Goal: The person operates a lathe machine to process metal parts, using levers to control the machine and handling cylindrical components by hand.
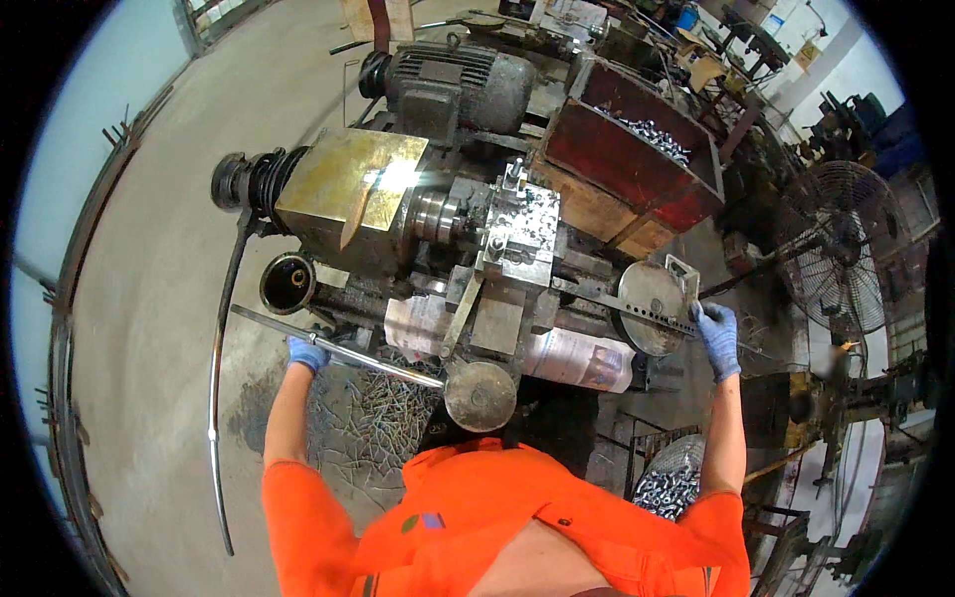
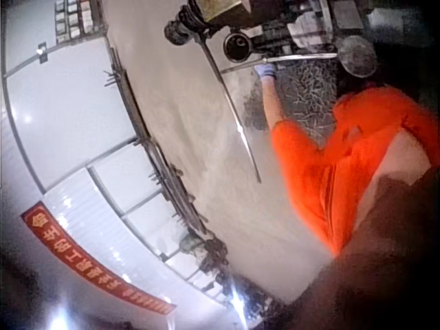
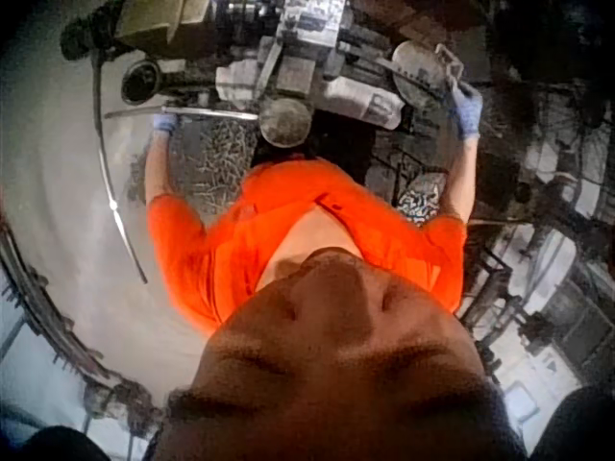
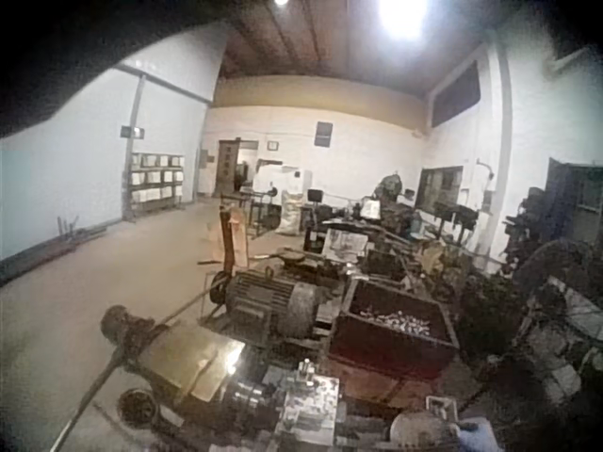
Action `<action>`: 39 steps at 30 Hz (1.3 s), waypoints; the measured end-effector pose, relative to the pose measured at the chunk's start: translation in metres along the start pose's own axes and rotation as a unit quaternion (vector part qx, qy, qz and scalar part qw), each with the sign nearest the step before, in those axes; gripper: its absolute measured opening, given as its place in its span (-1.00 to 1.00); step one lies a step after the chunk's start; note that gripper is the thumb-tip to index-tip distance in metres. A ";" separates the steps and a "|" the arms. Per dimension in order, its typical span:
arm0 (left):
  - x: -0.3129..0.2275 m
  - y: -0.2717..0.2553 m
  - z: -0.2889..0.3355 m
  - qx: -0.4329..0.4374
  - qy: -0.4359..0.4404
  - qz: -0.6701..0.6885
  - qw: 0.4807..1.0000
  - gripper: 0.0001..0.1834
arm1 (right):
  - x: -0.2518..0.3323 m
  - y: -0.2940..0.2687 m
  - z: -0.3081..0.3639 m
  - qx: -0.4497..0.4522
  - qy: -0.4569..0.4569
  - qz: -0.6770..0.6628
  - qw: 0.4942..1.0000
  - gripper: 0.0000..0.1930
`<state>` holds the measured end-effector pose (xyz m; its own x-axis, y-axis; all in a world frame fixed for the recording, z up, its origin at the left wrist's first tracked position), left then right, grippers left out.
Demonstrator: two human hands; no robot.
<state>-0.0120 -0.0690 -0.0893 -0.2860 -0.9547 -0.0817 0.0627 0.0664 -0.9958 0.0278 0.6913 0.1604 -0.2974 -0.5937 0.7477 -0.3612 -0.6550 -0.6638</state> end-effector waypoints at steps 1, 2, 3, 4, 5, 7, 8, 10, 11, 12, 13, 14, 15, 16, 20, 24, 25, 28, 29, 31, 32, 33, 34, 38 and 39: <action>0.012 0.009 0.011 -0.006 -0.043 0.025 0.999 -0.75 | -0.014 -0.002 -0.007 0.002 0.034 -0.023 0.999 -0.75; 0.018 0.016 0.019 -0.014 -0.085 0.052 0.995 -0.74 | -0.018 -0.007 -0.011 -0.015 0.034 0.010 0.999 -0.76; 0.014 0.013 0.022 0.017 -0.079 0.012 0.997 -0.74 | -0.024 -0.013 -0.013 -0.037 0.036 0.045 0.998 -0.76; 0.009 0.003 0.026 0.050 -0.069 -0.025 0.996 -0.73 | -0.031 -0.022 -0.011 -0.061 0.040 0.082 0.994 -0.77; -0.003 -0.013 0.027 0.083 -0.056 -0.060 0.993 -0.72 | -0.052 -0.035 -0.013 -0.071 0.031 0.110 0.991 -0.74; 0.005 -0.038 0.048 0.107 -0.194 0.049 0.974 -0.59 | -0.050 -0.047 -0.014 -0.112 -0.051 0.329 0.936 -0.62; 0.009 -0.044 0.051 0.140 -0.181 0.050 0.972 -0.55 | -0.074 -0.060 -0.023 -0.093 -0.034 0.373 0.922 -0.53; 0.018 -0.059 0.063 0.117 -0.200 0.087 0.969 -0.57 | -0.120 -0.073 -0.039 -0.034 0.015 0.435 0.900 -0.49; 0.020 -0.073 0.066 0.089 -0.218 0.105 0.966 -0.58 | -0.132 -0.077 -0.043 0.030 0.124 0.489 0.863 -0.45; 0.033 -0.074 0.074 0.018 -0.222 0.129 0.966 -0.60 | -0.141 -0.078 -0.048 0.021 0.125 0.512 0.850 -0.43; 0.041 -0.081 0.078 -0.050 -0.219 0.148 0.963 -0.61 | -0.151 -0.078 -0.049 0.013 0.132 0.533 0.835 -0.41; 0.045 -0.080 0.083 -0.135 -0.252 0.266 0.921 -0.62 | -0.158 -0.080 -0.052 -0.002 0.138 0.530 0.837 -0.45; 0.041 -0.089 0.083 -0.213 -0.275 0.377 0.859 -0.62 | -0.166 -0.082 -0.050 -0.017 0.151 0.526 0.837 -0.49; 0.035 -0.102 0.082 -0.286 -0.289 0.477 0.779 -0.62 | -0.163 -0.079 -0.043 -0.031 0.166 0.519 0.838 -0.52; 0.022 -0.119 0.077 -0.367 -0.360 0.532 0.673 -0.61 | -0.174 -0.082 -0.004 -0.058 0.199 0.485 0.850 -0.57; 0.012 -0.111 0.051 -0.416 -0.407 0.528 0.619 -0.58 | -0.185 -0.073 0.062 -0.096 0.172 0.427 0.882 -0.60; 0.008 -0.108 0.042 -0.439 -0.415 0.517 0.606 -0.62 | -0.187 -0.071 0.084 -0.101 0.173 0.394 0.897 -0.59; -0.010 -0.097 0.020 -0.508 -0.439 0.480 0.565 -0.73 | -0.221 -0.095 0.147 -0.104 0.213 0.385 0.892 -0.57; -0.021 -0.105 0.015 -0.535 -0.449 0.502 0.510 -0.83 | -0.249 -0.114 0.173 -0.107 0.241 0.400 0.878 -0.59; -0.019 -0.101 0.018 -0.536 -0.437 0.496 0.526 -0.82 | -0.290 -0.144 0.203 -0.115 0.278 0.409 0.861 -0.61; -0.018 -0.099 0.018 -0.535 -0.430 0.493 0.534 -0.82 | -0.312 -0.151 0.212 -0.123 0.291 0.402 0.859 -0.62; -0.022 -0.103 0.012 -0.509 -0.432 0.499 0.552 -0.80 | -0.338 -0.158 0.225 -0.133 0.310 0.392 0.856 -0.62; -0.024 -0.106 0.013 -0.522 -0.422 0.497 0.549 -0.80 | -0.340 -0.156 0.229 -0.134 0.329 0.386 0.851 -0.63; -0.023 -0.104 0.017 -0.542 -0.395 0.506 0.542 -0.83 | -0.325 -0.145 0.228 -0.135 0.359 0.376 0.843 -0.68; -0.022 -0.103 0.015 -0.538 -0.387 0.513 0.546 -0.84 | -0.323 -0.143 0.229 -0.130 0.356 0.372 0.847 -0.68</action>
<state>0.0025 -0.0593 0.0159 -0.1115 -0.0638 -0.9917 -0.9068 0.4148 0.0753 0.3782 0.8696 0.0092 -0.9527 -0.3037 0.0077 0.0056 -0.0428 -0.9991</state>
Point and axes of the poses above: each hand's wrist, its own z-axis away from the middle knuckle, its own y-axis out of the palm, x = y × z, the point moved 3 cm from there along -z, towards the middle knuckle, and after that the axes turned 13 degrees about y, right-handed, at the moved point
